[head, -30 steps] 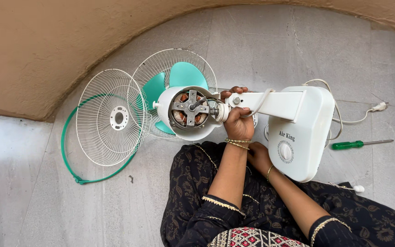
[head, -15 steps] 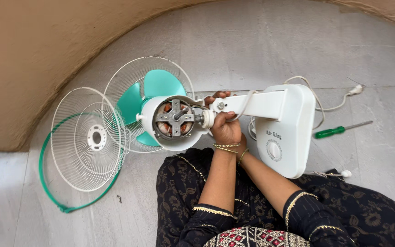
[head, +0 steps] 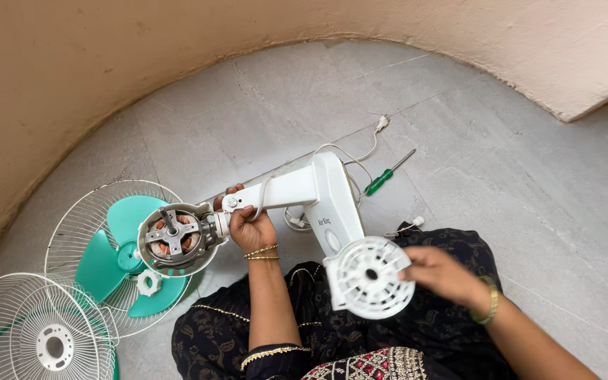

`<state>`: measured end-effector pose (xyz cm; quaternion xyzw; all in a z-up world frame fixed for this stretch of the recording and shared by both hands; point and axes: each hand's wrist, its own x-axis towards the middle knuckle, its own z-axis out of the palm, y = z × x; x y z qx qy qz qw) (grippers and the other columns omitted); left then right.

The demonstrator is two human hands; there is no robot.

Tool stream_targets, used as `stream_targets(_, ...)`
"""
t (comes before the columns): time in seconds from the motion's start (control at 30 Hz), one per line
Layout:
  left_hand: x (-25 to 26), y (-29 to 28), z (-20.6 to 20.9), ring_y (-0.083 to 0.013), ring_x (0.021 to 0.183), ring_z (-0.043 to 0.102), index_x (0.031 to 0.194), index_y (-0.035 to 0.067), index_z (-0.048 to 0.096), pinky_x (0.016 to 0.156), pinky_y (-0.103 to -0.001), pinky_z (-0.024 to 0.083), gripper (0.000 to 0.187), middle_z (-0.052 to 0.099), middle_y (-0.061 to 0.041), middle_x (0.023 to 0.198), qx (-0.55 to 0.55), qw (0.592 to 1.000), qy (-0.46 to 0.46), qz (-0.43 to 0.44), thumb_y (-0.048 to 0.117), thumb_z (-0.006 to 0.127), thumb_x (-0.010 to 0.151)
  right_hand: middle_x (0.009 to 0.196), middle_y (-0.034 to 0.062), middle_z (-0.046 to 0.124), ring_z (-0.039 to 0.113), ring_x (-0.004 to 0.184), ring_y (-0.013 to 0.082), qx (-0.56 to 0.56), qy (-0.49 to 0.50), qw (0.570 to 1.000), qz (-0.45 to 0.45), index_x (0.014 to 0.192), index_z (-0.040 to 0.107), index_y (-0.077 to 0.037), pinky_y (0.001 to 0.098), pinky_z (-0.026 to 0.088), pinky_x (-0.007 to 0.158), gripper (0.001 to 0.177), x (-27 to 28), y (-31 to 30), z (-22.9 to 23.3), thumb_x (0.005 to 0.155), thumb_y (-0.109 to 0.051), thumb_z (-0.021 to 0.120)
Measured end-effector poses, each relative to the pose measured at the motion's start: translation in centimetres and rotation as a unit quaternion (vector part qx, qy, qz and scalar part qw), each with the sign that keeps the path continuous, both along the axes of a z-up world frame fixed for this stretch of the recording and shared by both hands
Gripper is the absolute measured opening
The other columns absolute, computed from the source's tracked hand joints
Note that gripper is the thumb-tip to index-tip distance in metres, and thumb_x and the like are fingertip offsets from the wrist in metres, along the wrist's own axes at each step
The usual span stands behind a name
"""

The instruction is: The person disassembles and reassembles an electric fan. They use a screwdriver to remove screws from the fan housing and motor cover, then reattach the components in reverse order.

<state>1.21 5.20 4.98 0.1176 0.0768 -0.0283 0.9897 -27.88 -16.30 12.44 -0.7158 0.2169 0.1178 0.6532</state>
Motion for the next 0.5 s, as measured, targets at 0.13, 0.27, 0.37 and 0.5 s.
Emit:
stream_targets(0.13,-0.4,-1.0,-1.6,-0.0249,0.126,0.060,0.116,0.019,0.059,0.113,-0.052,0.047,0.061,0.067,-0.005,0.120,-0.025,0.999,0.007,-0.044,-0.019,0.049,0.069,0.063,0.0007,0.054,0.035,0.049,0.0101,-0.070,0.083,0.972,-0.210,0.090,0.065,-0.007,0.0255,0.031,0.044,0.014,-0.7,-11.9,-1.6,0.091,-0.019,0.070)
stream_targets(0.27,-0.5,-2.4,-3.1,-0.0249,0.125,0.060,0.115,0.021,0.059,0.111,-0.054,0.048,0.063,0.067,-0.004,0.119,-0.028,0.997,0.038,-0.058,-0.019,0.048,0.068,0.060,-0.0063,0.039,0.029,0.051,0.0085,-0.009,0.165,0.943,-0.289,0.078,0.053,-0.013,0.0262,0.023,0.043,0.024,2.9,-19.8,-9.3,0.097,-0.021,0.067)
stream_targets(0.37,-0.3,-3.5,-4.1,-0.0248,0.125,0.060,0.114,0.021,0.059,0.110,-0.055,0.049,0.063,0.067,-0.005,0.118,-0.040,0.995,0.061,-0.072,-0.019,0.048,0.066,0.060,-0.0064,0.036,0.028,0.051,0.0097,0.041,0.242,0.930,-0.272,0.075,0.051,-0.015,0.0271,0.025,0.044,0.030,4.3,-23.0,-14.6,0.099,-0.026,0.065)
stream_targets(0.5,-0.3,-5.5,-5.6,-0.0292,0.123,0.061,0.116,0.020,0.062,0.110,-0.052,0.049,0.068,0.068,-0.008,0.118,-0.058,0.992,0.081,-0.077,-0.018,0.045,0.061,0.058,-0.0052,0.034,0.025,0.052,0.0121,0.035,0.285,0.934,-0.212,0.069,0.045,-0.017,0.0297,0.024,0.045,0.039,4.1,-24.3,-17.3,0.100,-0.033,0.062)
